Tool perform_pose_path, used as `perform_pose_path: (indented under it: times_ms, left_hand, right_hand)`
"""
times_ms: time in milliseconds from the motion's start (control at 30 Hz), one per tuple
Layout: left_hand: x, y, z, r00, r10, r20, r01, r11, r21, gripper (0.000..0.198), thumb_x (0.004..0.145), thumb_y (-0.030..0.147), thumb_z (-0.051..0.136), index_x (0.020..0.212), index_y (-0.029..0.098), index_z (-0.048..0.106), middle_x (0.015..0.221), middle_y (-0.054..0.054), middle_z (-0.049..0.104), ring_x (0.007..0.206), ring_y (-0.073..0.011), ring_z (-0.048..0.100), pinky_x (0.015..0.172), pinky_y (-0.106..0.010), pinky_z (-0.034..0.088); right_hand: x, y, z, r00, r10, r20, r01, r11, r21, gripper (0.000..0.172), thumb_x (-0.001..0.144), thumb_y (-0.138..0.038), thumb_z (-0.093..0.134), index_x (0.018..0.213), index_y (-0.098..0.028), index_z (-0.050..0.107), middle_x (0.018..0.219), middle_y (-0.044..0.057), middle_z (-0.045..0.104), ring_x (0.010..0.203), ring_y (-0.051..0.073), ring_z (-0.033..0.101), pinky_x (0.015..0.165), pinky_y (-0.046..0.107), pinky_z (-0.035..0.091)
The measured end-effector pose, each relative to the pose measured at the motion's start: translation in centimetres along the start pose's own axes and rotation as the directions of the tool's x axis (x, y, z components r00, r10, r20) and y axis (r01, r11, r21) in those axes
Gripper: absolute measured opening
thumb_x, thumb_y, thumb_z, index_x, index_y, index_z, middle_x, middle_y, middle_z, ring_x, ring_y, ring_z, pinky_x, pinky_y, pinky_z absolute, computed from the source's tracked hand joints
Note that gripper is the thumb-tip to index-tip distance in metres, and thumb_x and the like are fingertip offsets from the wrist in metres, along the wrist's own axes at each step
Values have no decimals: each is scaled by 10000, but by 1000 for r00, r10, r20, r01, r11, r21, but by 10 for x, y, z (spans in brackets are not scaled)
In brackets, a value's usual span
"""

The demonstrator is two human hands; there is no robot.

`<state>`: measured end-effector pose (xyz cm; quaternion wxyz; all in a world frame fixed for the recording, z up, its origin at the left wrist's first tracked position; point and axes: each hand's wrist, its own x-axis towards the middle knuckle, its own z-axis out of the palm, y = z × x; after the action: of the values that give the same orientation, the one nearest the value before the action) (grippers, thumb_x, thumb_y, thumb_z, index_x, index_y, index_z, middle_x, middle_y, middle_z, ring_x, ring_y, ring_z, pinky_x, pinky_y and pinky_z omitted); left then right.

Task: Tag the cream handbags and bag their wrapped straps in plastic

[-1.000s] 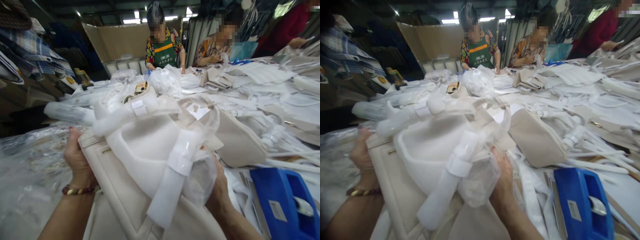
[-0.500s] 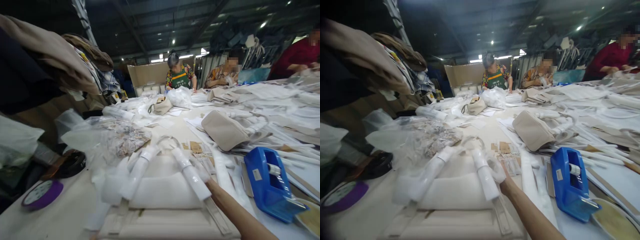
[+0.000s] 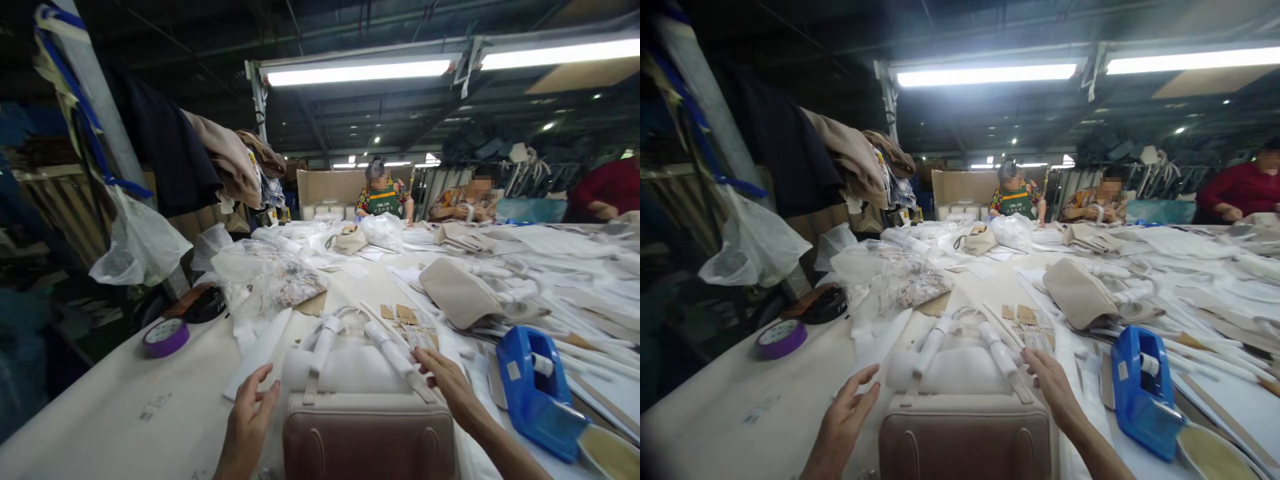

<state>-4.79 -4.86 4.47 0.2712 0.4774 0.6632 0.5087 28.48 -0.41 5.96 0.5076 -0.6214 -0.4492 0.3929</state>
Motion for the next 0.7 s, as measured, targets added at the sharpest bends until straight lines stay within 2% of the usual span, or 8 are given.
perform_pose_path:
  times_ms: [100, 167, 233, 333, 400, 533, 600, 700]
  left_hand:
    - [21, 21, 2, 977, 6, 213, -17, 999, 51, 454, 571, 462, 607, 904, 156, 656, 883, -89, 676, 757, -263, 599, 722, -386, 473]
    - [29, 31, 7, 919, -35, 393, 59, 997, -49, 373, 548, 380, 640, 848, 159, 649, 776, -52, 690, 758, -245, 615, 713, -341, 466]
    - [34, 37, 11, 853, -92, 514, 188, 973, -137, 322, 533, 327, 673, 805, 159, 635, 704, -24, 688, 697, -201, 618, 632, -270, 443]
    - [38, 37, 16, 804, -175, 568, 276, 956, -96, 318, 527, 318, 699, 792, 154, 635, 542, 35, 607, 414, -86, 429, 426, -199, 264]
    - [39, 34, 22, 788, -207, 579, 283, 958, -43, 301, 529, 329, 697, 768, 155, 643, 507, 53, 567, 373, -60, 324, 403, -199, 198]
    - [41, 22, 37, 789, -160, 594, 241, 969, -58, 183, 514, 289, 674, 648, 169, 641, 598, 19, 614, 590, -154, 524, 566, -239, 397]
    - [43, 18, 43, 774, -140, 618, 199, 980, -28, 166, 534, 312, 668, 620, 173, 638, 604, 13, 606, 653, -181, 540, 613, -252, 411]
    - [48, 15, 47, 743, -149, 653, 150, 987, 54, 194, 577, 370, 657, 593, 179, 624, 601, 16, 572, 644, -168, 508, 590, -240, 386]
  right_hand:
    - [-13, -1, -6, 998, -41, -48, 39, 998, -42, 351, 532, -397, 729, 809, -182, 701, 756, 7, 642, 716, 191, 537, 659, 292, 403]
    - [-15, -5, -7, 998, -52, -22, 51, 997, -49, 347, 502, -352, 740, 801, -179, 704, 744, 0, 642, 720, 186, 544, 703, 295, 415]
    - [-15, -11, -6, 996, 5, 89, -3, 1000, -24, 356, 517, -332, 724, 824, -157, 687, 695, -6, 641, 652, 172, 552, 638, 285, 419]
    - [-13, -16, -4, 972, 103, 213, -118, 991, 58, 377, 552, -295, 687, 888, -151, 594, 672, -19, 651, 530, 131, 536, 496, 232, 352]
    - [-12, -13, -2, 966, 114, 232, -145, 982, 122, 366, 557, -272, 674, 876, -173, 523, 672, -25, 655, 484, 106, 509, 461, 208, 305]
    - [-10, 2, 0, 965, 107, 238, -159, 964, 214, 342, 593, -308, 683, 821, -206, 449, 715, -18, 662, 527, 116, 541, 487, 208, 327]
    - [-8, 9, -1, 970, 124, 211, -162, 972, 171, 339, 604, -325, 699, 793, -209, 442, 753, -19, 656, 527, 108, 528, 491, 209, 332]
    - [-7, 18, -3, 967, 204, 154, -211, 977, 28, 307, 614, -328, 709, 798, -191, 504, 591, -53, 575, 474, 90, 445, 472, 204, 293]
